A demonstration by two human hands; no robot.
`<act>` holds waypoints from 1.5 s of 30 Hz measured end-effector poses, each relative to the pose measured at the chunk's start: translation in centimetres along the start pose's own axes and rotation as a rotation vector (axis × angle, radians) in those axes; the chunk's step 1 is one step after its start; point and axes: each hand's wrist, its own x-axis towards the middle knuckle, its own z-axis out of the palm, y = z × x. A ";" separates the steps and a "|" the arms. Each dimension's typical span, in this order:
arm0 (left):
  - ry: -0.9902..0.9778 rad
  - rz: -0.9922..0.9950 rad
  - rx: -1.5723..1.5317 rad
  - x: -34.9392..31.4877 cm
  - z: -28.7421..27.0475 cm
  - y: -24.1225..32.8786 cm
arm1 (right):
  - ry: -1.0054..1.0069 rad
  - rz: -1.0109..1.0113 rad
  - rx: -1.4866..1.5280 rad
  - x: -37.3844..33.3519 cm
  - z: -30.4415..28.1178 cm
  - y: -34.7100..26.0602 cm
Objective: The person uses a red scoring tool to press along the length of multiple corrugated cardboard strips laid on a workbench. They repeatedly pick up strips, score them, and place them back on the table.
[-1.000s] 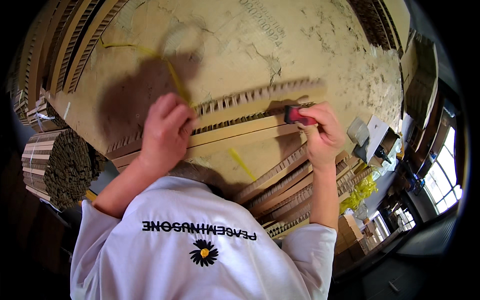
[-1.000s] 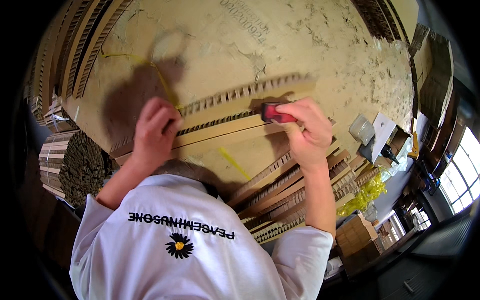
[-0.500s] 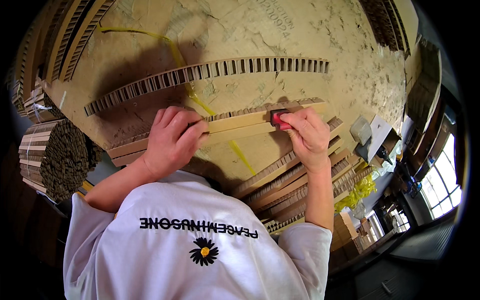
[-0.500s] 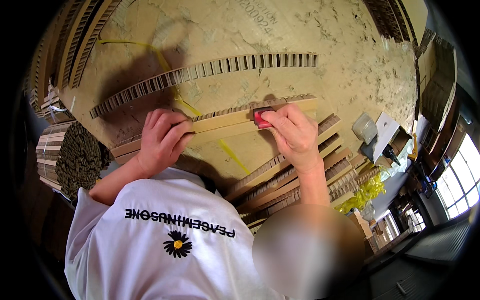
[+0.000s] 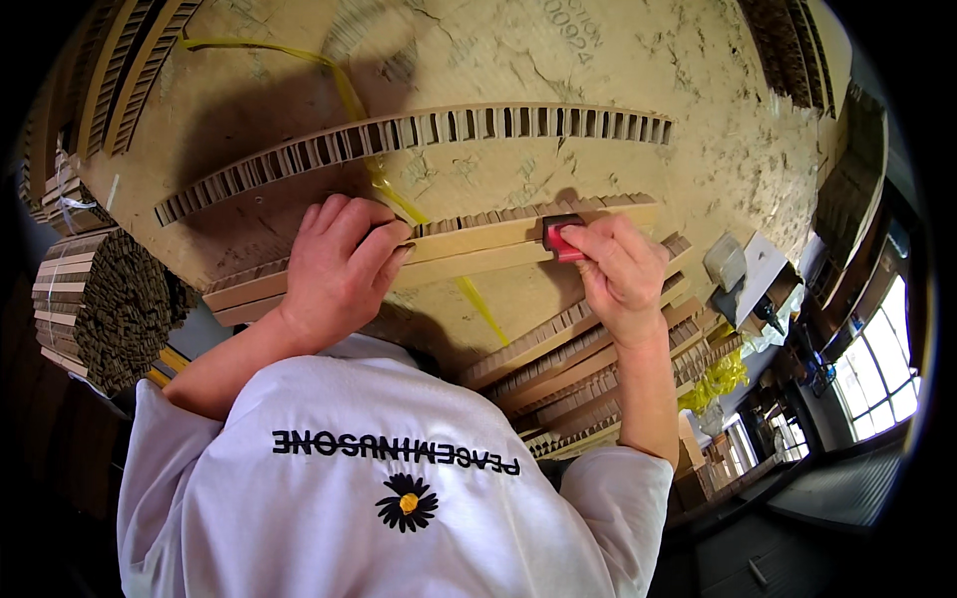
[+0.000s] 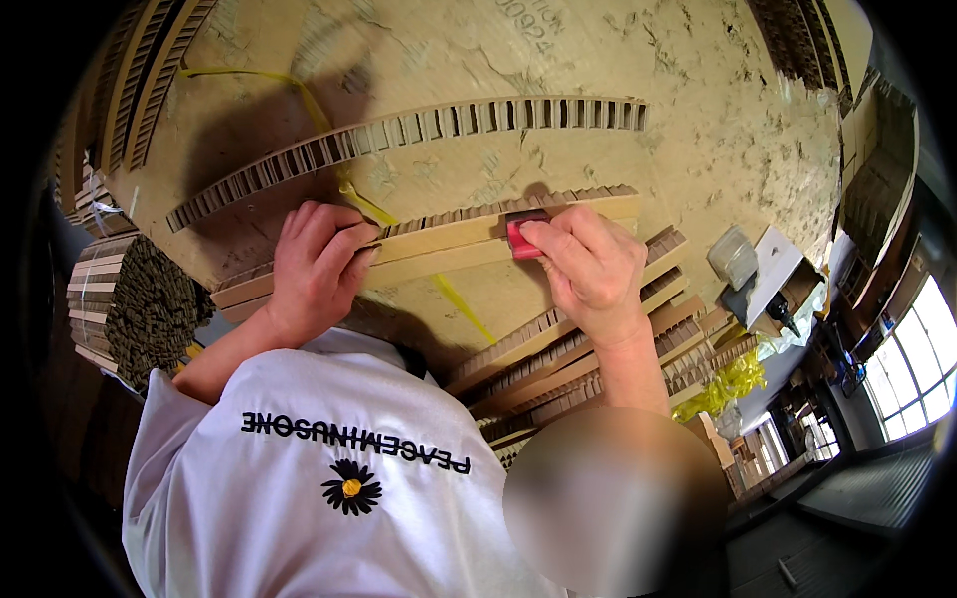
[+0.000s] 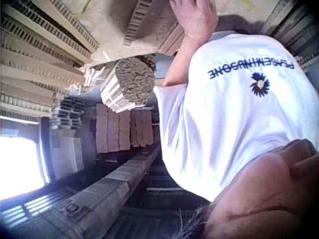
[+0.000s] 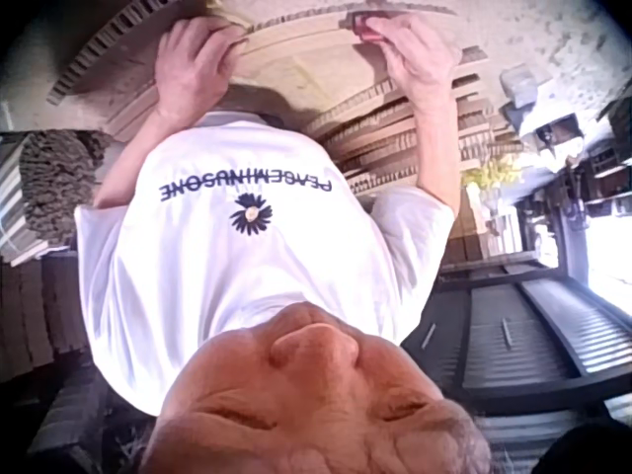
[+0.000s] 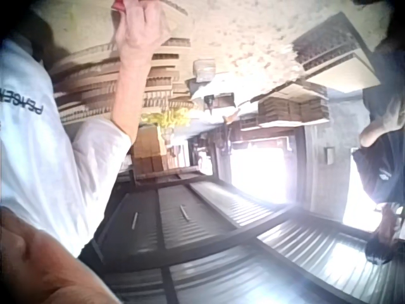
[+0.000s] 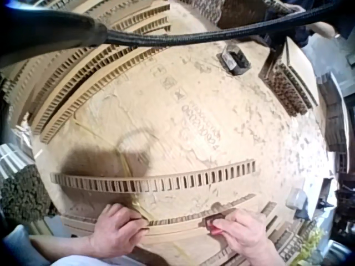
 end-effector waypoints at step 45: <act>0.067 0.170 0.153 -2.4 -0.4 0.0 | 0.038 0.014 0.074 -2.9 0.5 -0.6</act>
